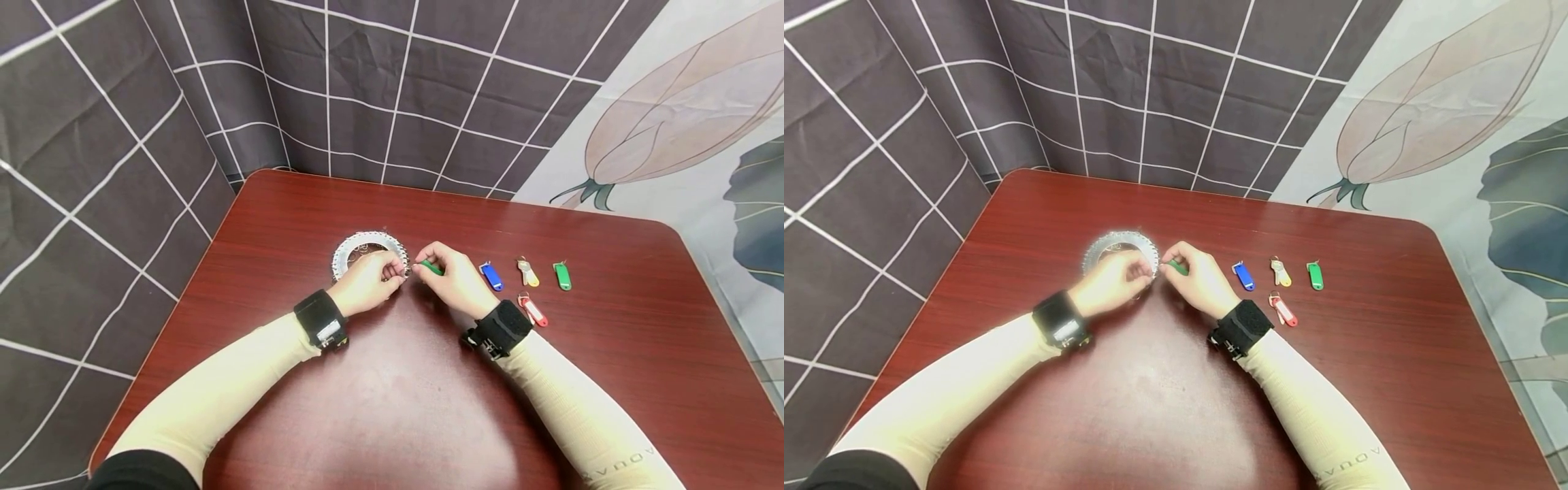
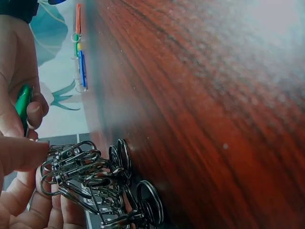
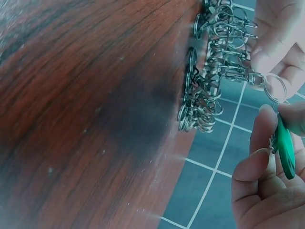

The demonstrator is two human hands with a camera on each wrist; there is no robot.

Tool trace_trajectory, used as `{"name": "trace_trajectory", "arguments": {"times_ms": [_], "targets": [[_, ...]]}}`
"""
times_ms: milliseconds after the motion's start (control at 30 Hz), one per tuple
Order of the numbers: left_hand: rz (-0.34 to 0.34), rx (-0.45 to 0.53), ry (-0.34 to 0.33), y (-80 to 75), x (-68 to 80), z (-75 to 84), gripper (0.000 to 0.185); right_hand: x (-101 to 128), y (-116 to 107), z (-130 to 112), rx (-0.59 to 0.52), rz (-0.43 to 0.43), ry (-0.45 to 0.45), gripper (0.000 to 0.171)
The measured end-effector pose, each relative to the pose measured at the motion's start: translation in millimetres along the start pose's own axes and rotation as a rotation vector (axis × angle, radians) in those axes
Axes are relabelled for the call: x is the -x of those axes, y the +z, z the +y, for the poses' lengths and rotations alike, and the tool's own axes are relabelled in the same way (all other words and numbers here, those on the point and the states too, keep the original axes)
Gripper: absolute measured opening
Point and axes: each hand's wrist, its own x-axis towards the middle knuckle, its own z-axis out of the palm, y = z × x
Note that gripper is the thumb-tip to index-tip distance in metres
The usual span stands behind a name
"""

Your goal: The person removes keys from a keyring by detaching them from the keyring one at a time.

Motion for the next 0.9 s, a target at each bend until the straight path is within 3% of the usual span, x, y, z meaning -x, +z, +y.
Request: {"name": "trace_trajectory", "arguments": {"times_ms": [300, 667, 900], "targets": [[-0.018, 0.073, -0.008, -1.0, 1.2, -2.4, 0.007, -0.2, 1.3, -0.5, -0.006, -0.001, -0.001, 0.011], [0.118, 0.119, -0.027, 0.1, 1.1, -4.3, 0.005, 3.0, 6.7, 2.3, 0.018, -0.046, 0.025, 0.009], [0.119, 0.135, -0.018, -0.2, 0.8, -5.3, 0.007, 3.0, 7.6, -0.2, 0.042, -0.073, 0.007, 0.007]]}}
